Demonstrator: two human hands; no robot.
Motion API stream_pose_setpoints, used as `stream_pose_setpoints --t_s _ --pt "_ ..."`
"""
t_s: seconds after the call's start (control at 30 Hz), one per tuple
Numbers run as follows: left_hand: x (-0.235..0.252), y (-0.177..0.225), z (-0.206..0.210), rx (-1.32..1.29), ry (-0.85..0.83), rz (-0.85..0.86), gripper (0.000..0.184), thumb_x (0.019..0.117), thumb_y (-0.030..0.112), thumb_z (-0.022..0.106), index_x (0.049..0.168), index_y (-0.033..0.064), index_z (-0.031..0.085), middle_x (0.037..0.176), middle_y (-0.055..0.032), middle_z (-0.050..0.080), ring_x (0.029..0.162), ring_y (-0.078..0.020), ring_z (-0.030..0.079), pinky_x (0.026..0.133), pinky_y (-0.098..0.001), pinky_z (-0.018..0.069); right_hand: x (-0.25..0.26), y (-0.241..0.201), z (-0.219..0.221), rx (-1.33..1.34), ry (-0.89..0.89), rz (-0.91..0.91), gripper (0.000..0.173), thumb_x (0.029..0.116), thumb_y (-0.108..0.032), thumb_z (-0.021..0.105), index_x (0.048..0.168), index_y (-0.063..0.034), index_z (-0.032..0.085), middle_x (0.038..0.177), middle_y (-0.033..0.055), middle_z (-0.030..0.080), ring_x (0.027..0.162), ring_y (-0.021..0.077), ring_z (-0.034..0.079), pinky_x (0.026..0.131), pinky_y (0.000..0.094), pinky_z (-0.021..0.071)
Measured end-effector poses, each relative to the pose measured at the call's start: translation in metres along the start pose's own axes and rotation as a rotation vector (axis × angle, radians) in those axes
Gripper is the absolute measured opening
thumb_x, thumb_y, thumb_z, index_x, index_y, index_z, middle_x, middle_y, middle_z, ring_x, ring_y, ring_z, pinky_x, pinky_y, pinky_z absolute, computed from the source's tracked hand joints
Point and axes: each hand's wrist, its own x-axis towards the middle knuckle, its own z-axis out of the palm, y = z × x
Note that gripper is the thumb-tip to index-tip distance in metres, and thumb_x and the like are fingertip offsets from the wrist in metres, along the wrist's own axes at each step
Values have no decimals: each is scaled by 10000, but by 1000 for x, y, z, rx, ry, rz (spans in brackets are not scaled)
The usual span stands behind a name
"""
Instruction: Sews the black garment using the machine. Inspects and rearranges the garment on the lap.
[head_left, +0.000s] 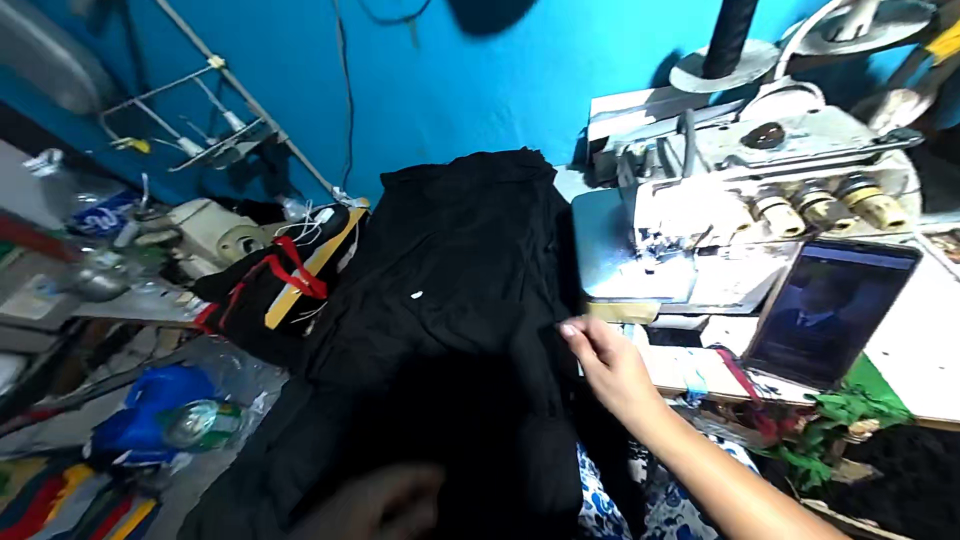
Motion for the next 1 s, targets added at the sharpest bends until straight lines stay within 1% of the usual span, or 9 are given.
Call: stream_pose_setpoints --t_s 0.07,0.23,0.33,0.47,0.6,0.73,0.8,0.87,1.0 --pt "47 -6 -33 93 315 -1 357 1064 265 512 1347 83 632 1259 -87 685 1136 -187 668 1004 -430 541 24 -5 24 -51 -70 -49 277 1067 -217 512 1122 -21 700 1024 108 716 933 203 702 858 406 581" --pt "158 -52 -87 204 691 -96 389 1055 35 455 1433 31 546 1484 -215 518 1374 -394 498 1137 -585 386 78 -16 61 -299 -492 307 749 965 -456 685 1484 37 465 1406 266 563 1351 451 481 1128 650 331" --pt "196 -89 -116 299 440 -30 662 933 -43 604 1555 90 418 1573 -182 435 1442 -396 420 1178 -621 321 89 -42 43 -167 -596 483 468 929 -321 756 1276 -18 670 1178 232 684 1127 391 648 982 617 486" --pt "207 -105 -127 511 96 -145 652 874 112 770 1477 144 523 1404 -232 583 1292 -449 558 1074 -664 420 47 -63 -43 144 -390 327 266 937 -281 756 1077 -66 686 913 72 688 831 154 661 764 386 551" --pt "178 -95 -145 557 123 -9 464 896 211 777 1234 -81 650 1268 -333 619 1259 -497 557 1089 -652 391 4 -54 -113 168 -259 355 124 906 -202 781 924 -111 699 842 -14 670 749 54 629 678 253 533" --pt "165 -80 -149 332 354 412 335 854 101 735 1055 -130 599 1138 -262 667 1086 -284 654 965 -465 520 -19 -33 -131 198 -144 389 133 882 -50 759 932 -90 643 917 4 694 812 79 661 724 251 565" --pt "181 -77 -131 434 485 475 415 802 76 774 1103 -155 604 1155 -356 626 1112 -487 617 957 -645 483 -25 -23 -127 46 -102 451 137 917 -104 756 984 -77 639 885 27 674 791 110 648 721 315 549" --pt "192 -78 -111 512 366 276 586 816 221 834 1232 -128 612 1296 -390 560 1263 -588 494 1057 -739 355 -30 -11 -117 -99 -86 506 151 919 -153 772 1018 -74 688 913 52 698 832 159 672 779 412 570" --pt "199 -85 -110 292 186 108 455 1044 359 551 1337 19 628 1412 -199 577 1384 -382 472 1169 -590 327 -41 3 -116 -161 -129 569 118 962 -176 725 1031 -85 693 922 49 700 846 172 672 796 453 560"
